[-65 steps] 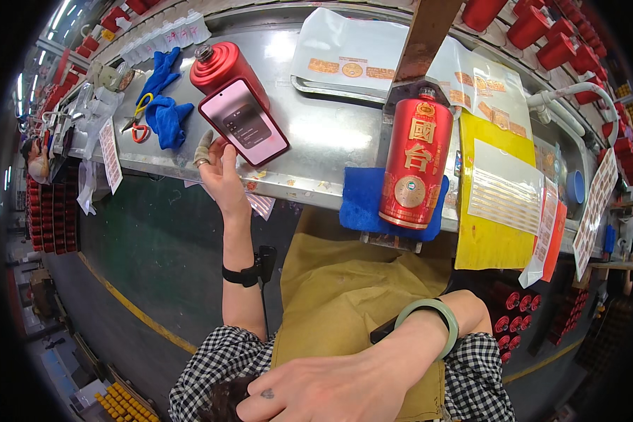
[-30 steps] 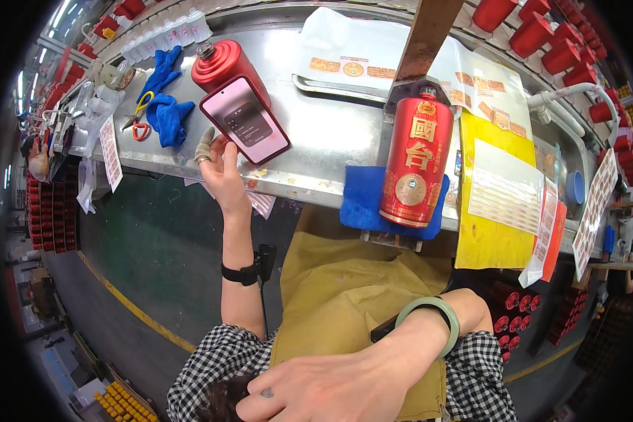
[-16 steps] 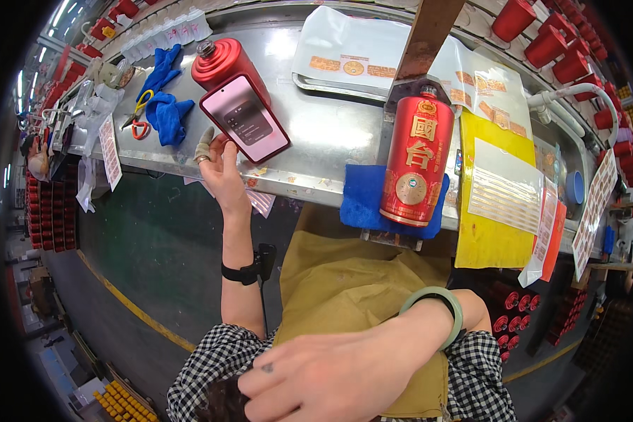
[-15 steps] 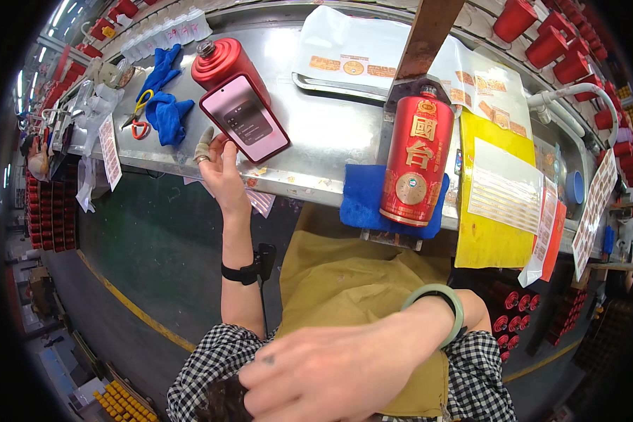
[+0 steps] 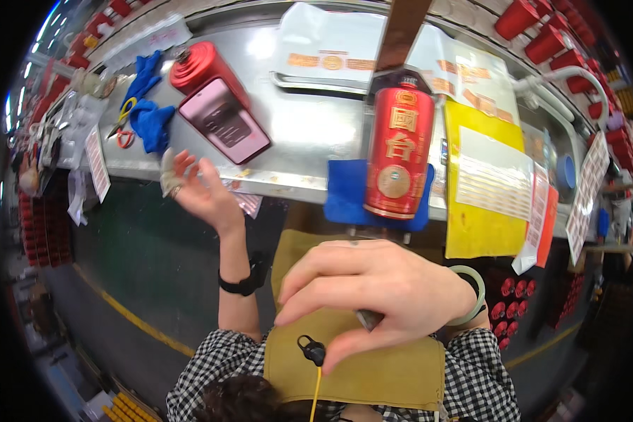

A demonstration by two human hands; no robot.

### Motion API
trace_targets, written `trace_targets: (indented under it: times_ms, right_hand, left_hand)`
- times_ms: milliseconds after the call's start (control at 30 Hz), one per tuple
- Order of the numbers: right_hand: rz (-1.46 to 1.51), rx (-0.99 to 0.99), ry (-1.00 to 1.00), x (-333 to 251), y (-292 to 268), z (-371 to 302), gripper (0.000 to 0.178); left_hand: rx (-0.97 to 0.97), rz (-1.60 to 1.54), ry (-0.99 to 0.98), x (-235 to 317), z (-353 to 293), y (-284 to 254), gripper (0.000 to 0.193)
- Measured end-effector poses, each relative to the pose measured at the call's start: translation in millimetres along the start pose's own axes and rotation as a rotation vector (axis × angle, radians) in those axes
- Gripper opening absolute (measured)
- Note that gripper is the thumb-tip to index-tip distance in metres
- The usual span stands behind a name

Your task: Applying decorative labels and seals to red metal liquor bottles on a factory assembly line.

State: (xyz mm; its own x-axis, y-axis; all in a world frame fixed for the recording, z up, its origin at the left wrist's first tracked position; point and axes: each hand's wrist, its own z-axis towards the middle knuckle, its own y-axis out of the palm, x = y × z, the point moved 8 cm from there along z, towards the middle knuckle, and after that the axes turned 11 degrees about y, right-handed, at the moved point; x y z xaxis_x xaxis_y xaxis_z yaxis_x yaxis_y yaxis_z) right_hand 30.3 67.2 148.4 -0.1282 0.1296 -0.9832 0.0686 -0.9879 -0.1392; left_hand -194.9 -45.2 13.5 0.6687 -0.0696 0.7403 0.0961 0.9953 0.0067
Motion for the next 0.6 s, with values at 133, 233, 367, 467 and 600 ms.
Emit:
trace_targets:
  times_ms: [133, 233, 367, 467, 600]
  right_hand:
    - [0.001, 0.175, 0.234, 18.1, -23.2, -30.3, 0.035]
    - [-0.086, 0.420, 0.201, 28.1, -46.7, -58.7, 0.024]
    - [-0.013, 0.787, 0.190, 10.6, -72.7, -102.6, 0.015]
    - [-0.036, 0.909, 0.153, 13.0, -76.1, -119.5, 0.020]
    - [-0.015, 0.959, 0.211, 42.0, -73.9, -137.6, 0.018]
  left_hand:
    - [-0.167, -0.187, 0.019, 42.9, -18.7, 24.4, 0.050]
    - [-0.341, -0.305, -0.025, 65.3, -40.9, 61.1, 0.050]
    - [-0.496, -0.390, -0.106, 76.4, -65.3, 85.9, 0.054]
    - [-0.523, -0.356, -0.081, 81.5, -74.7, 84.4, 0.057]
    - [-0.453, -0.292, -0.108, 73.7, -70.6, 73.2, 0.057]
